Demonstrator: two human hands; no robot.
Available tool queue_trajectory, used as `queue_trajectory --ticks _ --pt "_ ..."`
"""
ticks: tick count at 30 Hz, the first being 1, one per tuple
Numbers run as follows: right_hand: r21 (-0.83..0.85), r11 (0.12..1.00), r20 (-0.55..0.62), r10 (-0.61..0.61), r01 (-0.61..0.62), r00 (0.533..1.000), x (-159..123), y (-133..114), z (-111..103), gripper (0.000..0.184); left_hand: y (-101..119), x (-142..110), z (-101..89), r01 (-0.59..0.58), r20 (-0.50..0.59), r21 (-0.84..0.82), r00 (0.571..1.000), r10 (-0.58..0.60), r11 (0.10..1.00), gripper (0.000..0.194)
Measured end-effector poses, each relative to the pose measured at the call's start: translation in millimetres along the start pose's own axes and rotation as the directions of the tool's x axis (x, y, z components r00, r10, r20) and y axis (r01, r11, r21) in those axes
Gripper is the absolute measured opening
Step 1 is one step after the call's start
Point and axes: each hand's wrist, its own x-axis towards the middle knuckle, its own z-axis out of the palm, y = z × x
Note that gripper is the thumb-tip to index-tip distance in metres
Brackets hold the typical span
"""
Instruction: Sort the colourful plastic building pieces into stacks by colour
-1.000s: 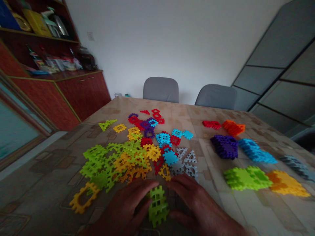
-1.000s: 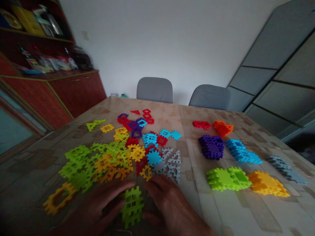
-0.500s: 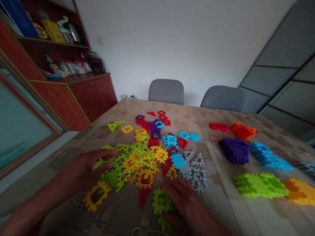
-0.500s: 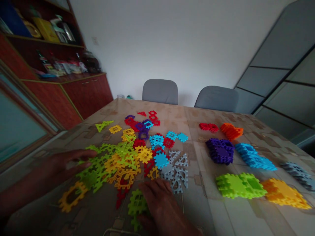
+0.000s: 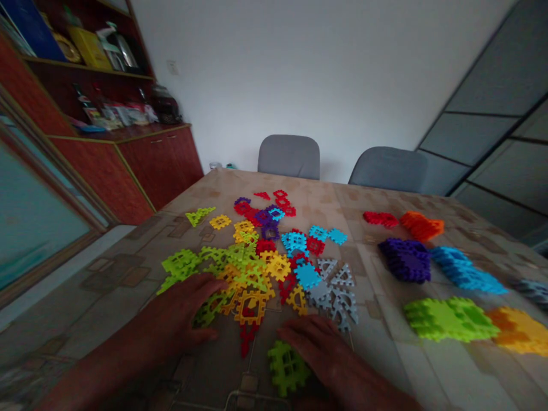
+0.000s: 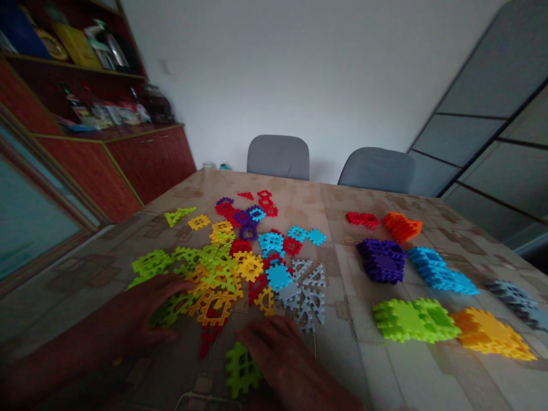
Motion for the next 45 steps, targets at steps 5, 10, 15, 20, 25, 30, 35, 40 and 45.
queue_trajectory --ticks 5,10,15,20,25,30,35,40,45 --pt "-0.061 0.998 -0.005 0.028 -0.028 1.0 6 2 10 0.08 -1 2 8.2 -0.001 -0.036 0.05 0.999 0.003 0.999 0.07" --pt "-0.139 0.99 0.017 0.042 -0.04 0.999 5 -4 6 0.063 -8 5 12.3 -0.038 -0.087 0.022 0.995 0.039 0.999 0.053" --pt "-0.172 0.983 0.054 0.081 -0.071 0.995 -1 -11 -7 0.047 -8 9 7.1 0.016 -0.067 0.042 0.998 -0.014 0.999 0.051" --pt "-0.126 0.983 0.052 0.138 -0.131 0.989 -4 -7 -16 0.056 2 12 -4.9 0.068 0.046 0.057 0.996 -0.071 0.996 0.053" --pt "-0.13 0.98 -0.004 0.148 -0.147 0.989 -2 1 -17 0.056 -5 11 3.0 0.054 0.011 0.011 0.998 -0.054 0.998 0.051" --pt "-0.164 0.978 0.002 0.131 -0.129 0.991 0 1 -22 0.053 -7 11 1.3 0.015 -0.039 -0.031 0.999 -0.017 0.999 0.045" --pt "-0.142 0.98 0.068 0.151 -0.14 0.986 -10 -4 -29 0.049 -2 13 -10.8 -0.034 -0.044 -0.017 0.998 0.033 0.999 0.044" --pt "-0.103 0.985 0.09 0.147 -0.138 0.985 -14 -7 -31 0.057 2 14 -13.4 -0.036 -0.07 -0.03 0.997 0.034 0.999 0.042" --pt "-0.076 0.985 0.05 0.158 -0.154 0.986 -9 -13 -29 0.065 1 11 -14.4 -0.024 -0.07 -0.056 0.997 0.02 0.998 0.041"
